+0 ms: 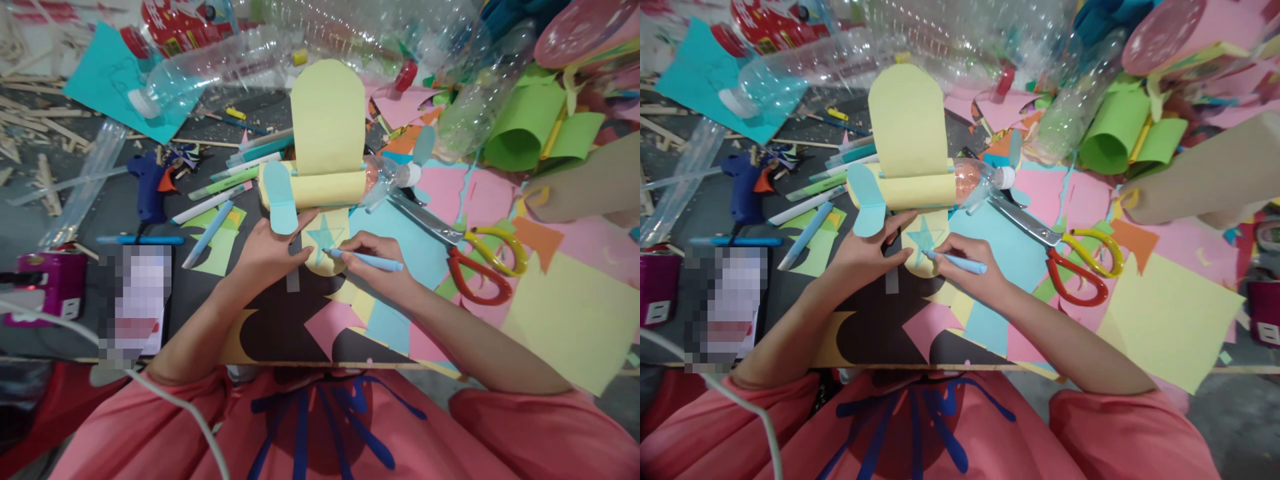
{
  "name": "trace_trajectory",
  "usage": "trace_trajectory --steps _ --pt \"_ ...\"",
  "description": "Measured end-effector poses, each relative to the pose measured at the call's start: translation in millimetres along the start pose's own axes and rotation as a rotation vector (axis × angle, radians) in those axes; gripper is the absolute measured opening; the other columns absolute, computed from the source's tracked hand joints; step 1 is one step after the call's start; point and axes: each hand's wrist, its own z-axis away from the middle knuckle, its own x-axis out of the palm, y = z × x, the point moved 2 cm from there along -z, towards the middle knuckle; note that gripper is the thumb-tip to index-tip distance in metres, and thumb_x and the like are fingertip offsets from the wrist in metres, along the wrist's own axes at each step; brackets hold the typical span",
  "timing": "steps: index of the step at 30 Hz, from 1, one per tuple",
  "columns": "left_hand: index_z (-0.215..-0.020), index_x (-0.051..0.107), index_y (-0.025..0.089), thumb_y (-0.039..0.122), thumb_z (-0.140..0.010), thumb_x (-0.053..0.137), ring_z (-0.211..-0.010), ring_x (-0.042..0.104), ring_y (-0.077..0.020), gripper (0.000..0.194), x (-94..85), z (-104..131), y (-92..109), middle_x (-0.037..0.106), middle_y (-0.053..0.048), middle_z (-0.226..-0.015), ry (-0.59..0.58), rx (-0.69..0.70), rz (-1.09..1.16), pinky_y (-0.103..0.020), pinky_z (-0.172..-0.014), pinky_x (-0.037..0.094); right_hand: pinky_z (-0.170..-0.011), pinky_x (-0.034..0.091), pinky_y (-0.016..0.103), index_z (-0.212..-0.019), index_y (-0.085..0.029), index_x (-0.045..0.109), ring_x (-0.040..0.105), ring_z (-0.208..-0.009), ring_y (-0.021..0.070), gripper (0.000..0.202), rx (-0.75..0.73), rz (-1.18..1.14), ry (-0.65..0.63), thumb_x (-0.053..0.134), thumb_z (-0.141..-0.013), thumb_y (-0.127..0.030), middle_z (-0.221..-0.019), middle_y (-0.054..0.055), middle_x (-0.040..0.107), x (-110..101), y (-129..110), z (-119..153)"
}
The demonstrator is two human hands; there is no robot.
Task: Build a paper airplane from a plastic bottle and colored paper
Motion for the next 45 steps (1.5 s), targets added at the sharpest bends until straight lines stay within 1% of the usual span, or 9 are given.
trace_trajectory --steps 6,13,24,26,29,31,36,40,45 --pt "-0.143 0.05 0.029 0.033 -0.087 0.056 -0.077 0.056 -0.0164 0.057 -1.3 -0.6 2.1 0.059 0.001 -0.08 -0.023 -0.019 -0.001 -0.025 -0.078 0.044 -0.052 0.04 0.024 -0.069 -0.018 0.061 0.051 -0.055 0.011 0.02 0.017 0.037 -0.014 0.063 -0.077 -0.036 -0.06 0.0 0.061 0.3 0.7 1.0" --pt "-0.144 0.05 0.028 0.033 -0.086 0.055 -0.077 0.055 -0.0168 0.058 -1.1 -1.7 1.6 0.058 0.001 -0.082 -0.047 -0.043 0.02 -0.026 -0.078 0.044 -0.05 0.038 0.023 -0.069 -0.018 0.063 0.051 -0.052 0.0097 0.019 -0.05 0.086 -0.044 0.062 -0.079 -0.033 -0.06 0.0 0.063 -0.1 -0.4 1.2" --pt "-0.144 0.049 0.028 0.035 -0.086 0.054 -0.075 0.054 -0.0165 0.059 -2.3 -1.8 1.7 0.057 0.001 -0.081 -0.067 -0.052 0.031 -0.027 -0.079 0.044 -0.051 0.039 0.024 -0.068 -0.017 0.065 0.051 -0.051 0.0104 0.02 -0.084 0.112 -0.086 0.06 -0.08 -0.033 -0.058 0.0 0.063 0.3 1.5 2.0" --pt "-0.145 0.049 0.028 0.035 -0.086 0.054 -0.074 0.054 -0.0159 0.059 -2.1 -1.7 1.8 0.057 0.001 -0.08 -0.061 -0.044 0.03 -0.026 -0.078 0.043 -0.052 0.04 0.025 -0.067 -0.018 0.064 0.053 -0.052 0.0113 0.021 -0.065 0.084 -0.066 0.062 -0.079 -0.035 -0.059 0.001 0.064 -0.1 1.2 1.3" --pt "-0.144 0.049 0.028 0.034 -0.086 0.054 -0.073 0.053 -0.0153 0.059 -2.5 -1.5 2.2 0.057 0.002 -0.079 -0.058 -0.037 0.024 -0.025 -0.075 0.043 -0.052 0.042 0.026 -0.065 -0.019 0.061 0.056 -0.055 0.013 0.024 -0.017 0.029 0.001 0.064 -0.078 -0.039 -0.061 0.001 0.065 -2.0 0.0 -0.1" --pt "-0.144 0.049 0.028 0.033 -0.086 0.054 -0.072 0.052 -0.0152 0.059 -2.9 -1.2 2.5 0.057 0.002 -0.079 -0.058 -0.037 0.021 -0.025 -0.074 0.043 -0.052 0.042 0.026 -0.064 -0.019 0.06 0.055 -0.056 0.013 0.025 0.009 0.014 0.023 0.066 -0.076 -0.04 -0.06 0.001 0.064 -2.4 -0.6 -0.5" --pt "-0.144 0.05 0.029 0.033 -0.086 0.055 -0.072 0.053 -0.0156 0.059 -3.3 -0.7 2.6 0.058 0.001 -0.078 -0.039 -0.022 0.029 -0.024 -0.072 0.043 -0.052 0.04 0.025 -0.064 -0.019 0.061 0.052 -0.055 0.0119 0.024 0.015 0.021 0.022 0.066 -0.076 -0.039 -0.059 0.0 0.061 -0.7 0.0 0.4" --pt "-0.145 0.049 0.028 0.033 -0.087 0.054 -0.074 0.054 -0.0162 0.059 -3.7 -0.7 2.9 0.058 0.001 -0.08 -0.048 -0.029 0.031 -0.025 -0.074 0.042 -0.053 0.04 0.025 -0.066 -0.018 0.061 0.052 -0.055 0.0119 0.023 -0.005 0.033 -0.003 0.065 -0.078 -0.038 -0.06 0.0 0.061 -0.3 -0.2 1.3" --pt "-0.144 0.049 0.028 0.033 -0.087 0.053 -0.074 0.053 -0.0161 0.058 -3.9 -1.2 3.7 0.057 0.001 -0.08 -0.052 -0.026 0.036 -0.026 -0.075 0.043 -0.05 0.038 0.024 -0.065 -0.018 0.061 0.05 -0.053 0.0109 0.023 -0.016 0.057 -0.026 0.064 -0.078 -0.037 -0.057 0.0 0.061 -0.9 -0.9 1.9"
